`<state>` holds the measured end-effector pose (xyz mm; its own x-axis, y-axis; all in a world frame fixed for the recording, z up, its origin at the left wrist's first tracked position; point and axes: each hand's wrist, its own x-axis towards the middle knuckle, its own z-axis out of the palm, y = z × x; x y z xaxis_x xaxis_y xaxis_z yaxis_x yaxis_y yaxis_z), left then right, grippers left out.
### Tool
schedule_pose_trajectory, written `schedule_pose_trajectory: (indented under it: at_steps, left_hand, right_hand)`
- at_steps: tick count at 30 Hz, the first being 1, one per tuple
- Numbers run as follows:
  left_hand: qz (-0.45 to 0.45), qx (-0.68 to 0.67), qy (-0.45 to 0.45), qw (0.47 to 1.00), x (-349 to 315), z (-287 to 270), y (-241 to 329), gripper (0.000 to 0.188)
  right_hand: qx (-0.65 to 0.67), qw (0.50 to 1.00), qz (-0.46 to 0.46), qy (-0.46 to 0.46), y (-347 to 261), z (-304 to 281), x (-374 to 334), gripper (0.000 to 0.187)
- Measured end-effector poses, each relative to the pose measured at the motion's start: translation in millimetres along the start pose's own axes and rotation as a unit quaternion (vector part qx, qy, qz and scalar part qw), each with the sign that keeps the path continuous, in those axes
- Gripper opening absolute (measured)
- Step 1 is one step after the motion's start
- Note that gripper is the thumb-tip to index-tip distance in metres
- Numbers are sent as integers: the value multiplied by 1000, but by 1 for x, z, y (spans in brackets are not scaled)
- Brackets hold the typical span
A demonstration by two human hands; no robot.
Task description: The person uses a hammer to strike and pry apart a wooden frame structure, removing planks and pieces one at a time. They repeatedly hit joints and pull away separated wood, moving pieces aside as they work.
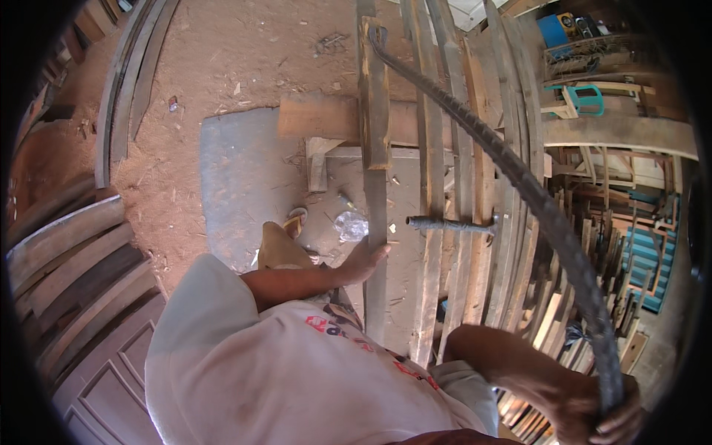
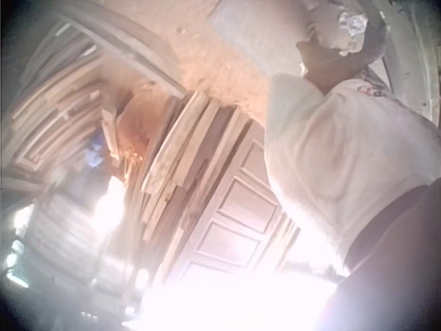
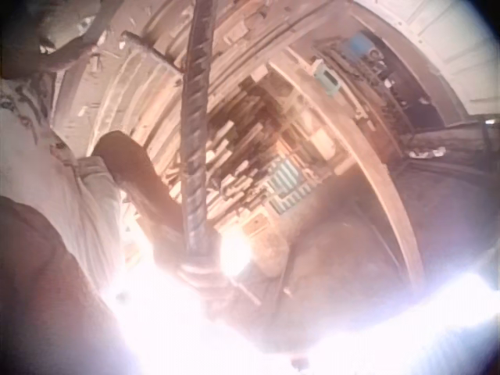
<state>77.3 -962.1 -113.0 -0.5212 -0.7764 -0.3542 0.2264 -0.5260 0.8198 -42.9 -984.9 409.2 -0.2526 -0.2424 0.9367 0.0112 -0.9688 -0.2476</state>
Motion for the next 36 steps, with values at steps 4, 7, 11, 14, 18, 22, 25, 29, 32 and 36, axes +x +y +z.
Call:
schedule_pose_trajectory:
  at_steps: [4, 7, 11, 14, 18, 22, 25, 29, 32, 36]
  left_hand:
    - [19, 150, 20, 988, -12, 4, 48, 50]
    - [-17, 123, 8, 992, 4, -9, 17, 55]
    - [-34, 73, 25, 996, 20, -19, -11, 61]
    - [-39, 91, 12, 995, 7, -15, -14, 64]
    - [33, 153, 44, 987, 11, -18, 12, 69]
    - [-108, 196, -138, 965, -6, -26, 65, 65]
    - [-100, 409, -244, 874, 17, -67, 124, 54]
    - [172, 369, -90, 909, 31, -90, 214, 55]
    - [416, 447, -23, 792, 92, -108, 244, 49]
    - [410, 423, -44, 807, 119, -112, 248, 49]
  right_hand:
    - [-37, 998, -9, 55, -25, -18, -70, 37]
    - [-174, 980, -9, 95, -34, -15, -80, 37]
    - [-128, 986, 27, 107, -37, 2, -90, 37]
    - [-110, 991, 10, 81, -64, -12, -145, 32]
    - [-105, 982, 61, 148, -88, -27, -213, 30]
    - [-90, 978, 28, 188, -71, -15, -184, 31]
    - [-80, 977, 19, 197, -71, 0, -175, 29]
    - [-120, 963, -14, 239, -70, 26, -178, 31]
    - [-154, 954, -33, 256, -63, 49, -166, 33]
    - [-194, 938, -45, 282, -60, 61, -149, 34]
